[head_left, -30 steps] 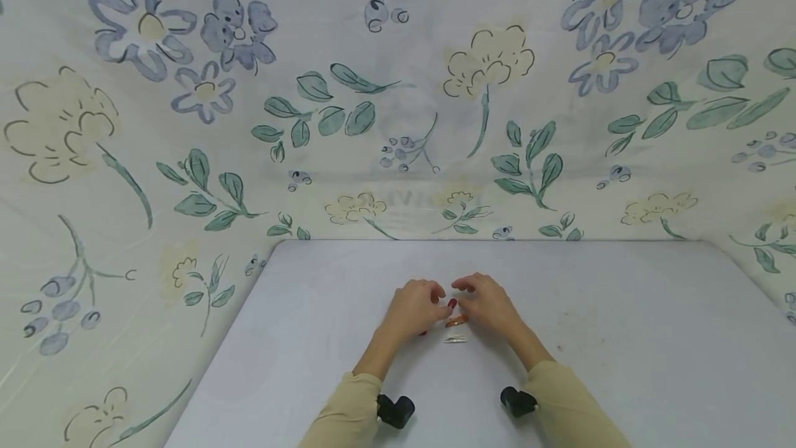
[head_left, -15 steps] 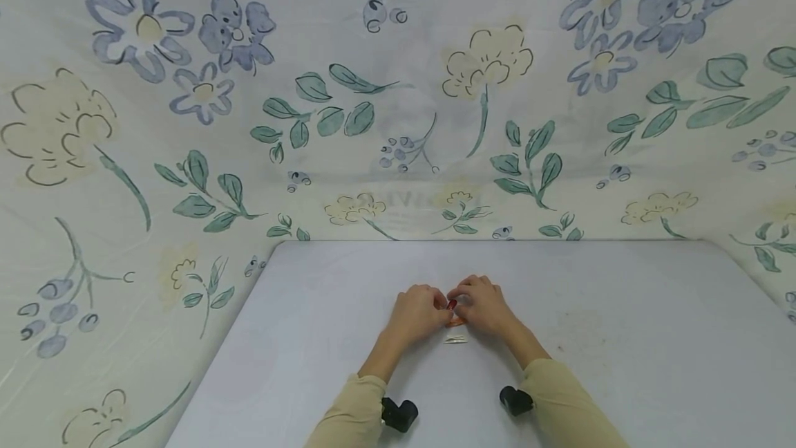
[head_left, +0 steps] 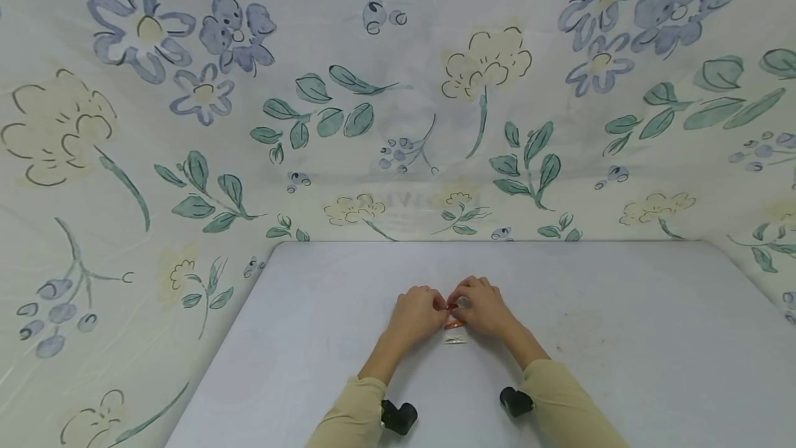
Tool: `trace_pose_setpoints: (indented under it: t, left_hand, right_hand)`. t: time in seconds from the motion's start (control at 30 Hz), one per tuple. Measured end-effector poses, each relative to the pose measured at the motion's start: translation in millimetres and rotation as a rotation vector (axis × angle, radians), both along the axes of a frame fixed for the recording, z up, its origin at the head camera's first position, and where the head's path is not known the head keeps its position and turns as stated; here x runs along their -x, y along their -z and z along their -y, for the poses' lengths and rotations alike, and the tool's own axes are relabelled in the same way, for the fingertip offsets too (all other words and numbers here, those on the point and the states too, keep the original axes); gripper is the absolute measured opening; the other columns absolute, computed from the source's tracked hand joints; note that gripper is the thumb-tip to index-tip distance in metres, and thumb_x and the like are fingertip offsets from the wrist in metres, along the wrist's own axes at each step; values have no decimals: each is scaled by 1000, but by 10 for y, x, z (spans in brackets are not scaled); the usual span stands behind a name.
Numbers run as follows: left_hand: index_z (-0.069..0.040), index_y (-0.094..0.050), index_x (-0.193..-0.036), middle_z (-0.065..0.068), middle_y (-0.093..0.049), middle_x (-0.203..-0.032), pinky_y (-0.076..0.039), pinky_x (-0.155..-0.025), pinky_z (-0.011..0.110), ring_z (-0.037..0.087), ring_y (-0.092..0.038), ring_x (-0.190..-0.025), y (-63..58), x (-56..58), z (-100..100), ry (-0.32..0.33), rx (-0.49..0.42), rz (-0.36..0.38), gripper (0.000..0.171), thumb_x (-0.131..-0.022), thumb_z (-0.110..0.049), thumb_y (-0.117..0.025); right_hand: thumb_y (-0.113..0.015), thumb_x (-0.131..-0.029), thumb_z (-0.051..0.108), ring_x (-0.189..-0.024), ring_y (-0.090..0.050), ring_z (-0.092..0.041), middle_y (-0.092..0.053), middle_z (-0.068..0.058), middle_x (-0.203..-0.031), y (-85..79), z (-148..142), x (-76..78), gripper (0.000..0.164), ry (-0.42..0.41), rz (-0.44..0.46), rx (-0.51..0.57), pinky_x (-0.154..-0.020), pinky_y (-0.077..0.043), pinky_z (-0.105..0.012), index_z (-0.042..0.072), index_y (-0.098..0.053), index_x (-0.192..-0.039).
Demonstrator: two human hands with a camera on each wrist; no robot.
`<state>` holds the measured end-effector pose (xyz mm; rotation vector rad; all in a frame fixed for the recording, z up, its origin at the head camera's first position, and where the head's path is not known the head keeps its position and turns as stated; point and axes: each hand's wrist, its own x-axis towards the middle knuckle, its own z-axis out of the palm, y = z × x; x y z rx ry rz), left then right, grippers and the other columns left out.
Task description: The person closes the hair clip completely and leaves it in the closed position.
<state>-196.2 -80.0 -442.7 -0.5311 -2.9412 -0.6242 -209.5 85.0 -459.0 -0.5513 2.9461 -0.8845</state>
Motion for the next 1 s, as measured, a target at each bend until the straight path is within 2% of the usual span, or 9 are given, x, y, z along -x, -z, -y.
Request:
trace_pose_setpoints:
  t: [0.23,0.67,1.0]
  left_hand:
    - [-13,-72,-80,-3,-65,-78,-49,-77,43,17,-60,-80,13,0,6,-6,-21,21,9,-83,-20,-75]
    - [-13,-72,-81,-6,-63,-75,-48,-70,33,11,-56,-74,31,23,39,3,-50,11,5,-84,-17,-73]
    - [-13,-71,-85,-3,-67,-80,-49,-71,32,14,-58,-78,-33,8,43,8,-75,4,5,-87,-17,-72]
  right_hand:
    - [-75,-86,14,-112,-50,-30,-60,-7,-115,-2,-1,-6,6,-2,8,-2,-98,-38,-55,19,-72,-89]
    - [-73,-86,12,-111,-51,-30,-62,-5,-109,-14,-19,-24,7,-1,5,31,-98,-38,-54,19,-71,-89]
    - [-71,-87,12,-113,-55,-29,-64,-5,-107,-44,-21,-21,8,20,33,65,-100,-41,-53,15,-71,-95]
